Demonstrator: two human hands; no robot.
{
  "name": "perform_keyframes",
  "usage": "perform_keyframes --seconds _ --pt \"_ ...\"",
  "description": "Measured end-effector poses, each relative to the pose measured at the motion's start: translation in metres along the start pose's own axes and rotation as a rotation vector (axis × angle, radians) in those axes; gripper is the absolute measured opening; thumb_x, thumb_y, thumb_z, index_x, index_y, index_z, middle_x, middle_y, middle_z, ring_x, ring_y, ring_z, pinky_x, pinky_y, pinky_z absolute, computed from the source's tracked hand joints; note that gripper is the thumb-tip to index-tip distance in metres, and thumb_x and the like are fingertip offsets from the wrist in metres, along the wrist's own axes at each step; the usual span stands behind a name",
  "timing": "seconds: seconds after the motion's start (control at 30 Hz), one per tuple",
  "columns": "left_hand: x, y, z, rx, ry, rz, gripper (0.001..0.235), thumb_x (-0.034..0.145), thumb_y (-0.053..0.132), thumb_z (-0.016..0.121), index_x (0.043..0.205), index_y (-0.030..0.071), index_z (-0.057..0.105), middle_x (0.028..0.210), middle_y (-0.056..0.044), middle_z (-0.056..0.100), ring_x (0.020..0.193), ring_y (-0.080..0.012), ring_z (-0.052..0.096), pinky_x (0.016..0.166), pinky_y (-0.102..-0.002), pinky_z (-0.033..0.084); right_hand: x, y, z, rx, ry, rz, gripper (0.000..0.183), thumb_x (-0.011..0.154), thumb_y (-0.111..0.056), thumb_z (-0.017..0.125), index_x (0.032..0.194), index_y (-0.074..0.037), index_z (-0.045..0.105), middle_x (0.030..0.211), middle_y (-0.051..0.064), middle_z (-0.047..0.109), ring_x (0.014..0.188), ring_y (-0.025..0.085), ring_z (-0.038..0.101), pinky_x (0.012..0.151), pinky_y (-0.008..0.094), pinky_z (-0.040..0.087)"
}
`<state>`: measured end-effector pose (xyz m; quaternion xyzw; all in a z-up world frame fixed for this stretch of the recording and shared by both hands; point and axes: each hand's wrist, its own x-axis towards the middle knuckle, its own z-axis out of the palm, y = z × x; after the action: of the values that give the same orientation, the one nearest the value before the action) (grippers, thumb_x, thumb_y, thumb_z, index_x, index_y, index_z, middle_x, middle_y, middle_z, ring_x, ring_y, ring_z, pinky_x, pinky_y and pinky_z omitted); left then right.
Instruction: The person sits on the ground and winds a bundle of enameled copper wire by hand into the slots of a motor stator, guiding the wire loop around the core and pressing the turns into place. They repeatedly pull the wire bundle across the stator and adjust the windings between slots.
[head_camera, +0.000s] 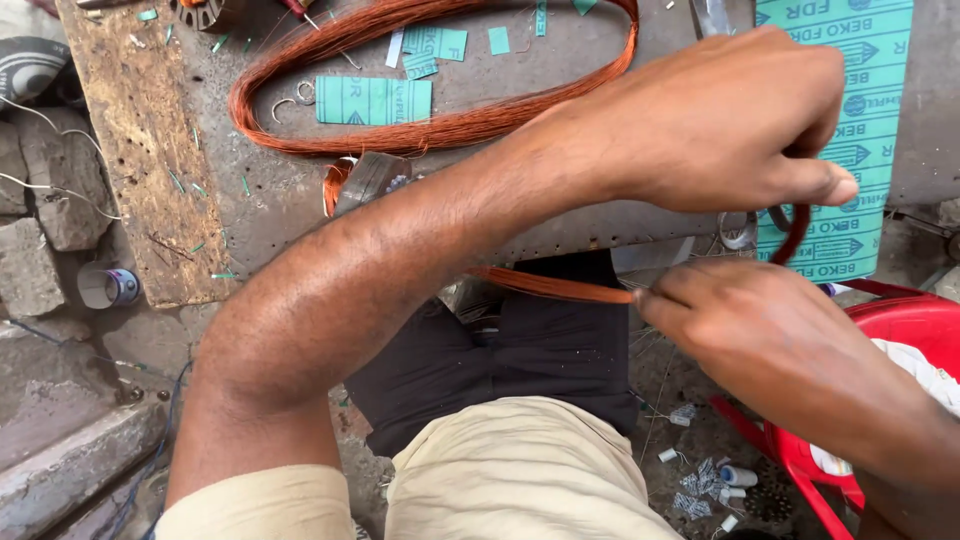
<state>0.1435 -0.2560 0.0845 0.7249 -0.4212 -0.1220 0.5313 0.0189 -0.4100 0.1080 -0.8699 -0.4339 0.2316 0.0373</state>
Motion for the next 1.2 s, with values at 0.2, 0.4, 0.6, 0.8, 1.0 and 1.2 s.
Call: perform_keyframes --seconds 0.2,0.4,0.6,0.8,1.0,1.2 --pt "0.001 -0.034 0.014 0.362 0.223 0.201 0.042 0.081 0.043 0.083 0.071 0.006 0.068 0.061 -0.012 0.066 0.058 -0.0336 0.066 0.05 -0.048 0.048 0.017 -0.006 -0.002 -0.056 -0.028 0.084 0.045 0.075 -0.009 0.069 0.12 -0.006 0.071 0.115 0.01 0.071 0.112 0.029 0.069 0.096 0.043 0.056" --pt "0.0 -0.053 -0.002 0.565 0.407 0.017 0.021 0.091 0.024 0.071 0.078 0.007 0.073 0.057 -0.009 0.065 0.048 -0.021 0.066 0.042 -0.042 0.05 0.065 -0.029 0.024 0.538 0.863 0.189 0.025 0.096 0.003 0.062 0.12 0.0 0.069 0.125 0.015 0.071 0.118 0.025 0.069 0.106 0.042 0.056" --pt "-0.004 -0.064 -0.017 0.651 0.441 -0.076 0.019 0.093 0.022 0.065 0.085 0.01 0.076 0.055 -0.006 0.065 0.041 -0.0157 0.062 0.034 -0.038 0.047 0.126 -0.039 0.073 2.179 1.018 -0.087 0.026 0.116 -0.006 0.058 0.132 0.014 0.064 0.103 0.01 0.066 0.097 0.017 0.061 0.095 0.035 0.049" --pt "-0.003 -0.081 -0.029 0.723 0.36 -0.164 0.02 0.095 0.02 0.061 0.088 0.011 0.077 0.052 -0.002 0.064 0.036 -0.0103 0.058 0.029 -0.034 0.042 0.128 -0.059 0.059 2.189 1.06 -0.22 0.022 0.114 -0.015 0.06 0.129 -0.001 0.067 0.112 0.011 0.072 0.115 0.025 0.07 0.117 0.046 0.051" --pt "0.0 -0.052 -0.039 0.623 0.34 -0.274 0.024 0.093 0.028 0.064 0.085 0.009 0.077 0.057 -0.004 0.068 0.045 -0.018 0.064 0.043 -0.039 0.051 0.141 -0.057 0.064 2.332 1.186 -0.327 0.018 0.117 -0.011 0.062 0.132 -0.001 0.067 0.115 0.01 0.071 0.105 0.02 0.068 0.115 0.044 0.05" --pt "0.0 -0.054 -0.04 0.49 0.427 -0.132 0.039 0.084 0.045 0.073 0.095 0.007 0.075 0.057 -0.002 0.068 0.046 -0.018 0.067 0.041 -0.04 0.051 0.142 -0.063 0.066 2.139 1.31 -0.189 0.023 0.108 -0.004 0.064 0.13 -0.001 0.071 0.121 0.01 0.074 0.105 0.018 0.069 0.103 0.034 0.05"
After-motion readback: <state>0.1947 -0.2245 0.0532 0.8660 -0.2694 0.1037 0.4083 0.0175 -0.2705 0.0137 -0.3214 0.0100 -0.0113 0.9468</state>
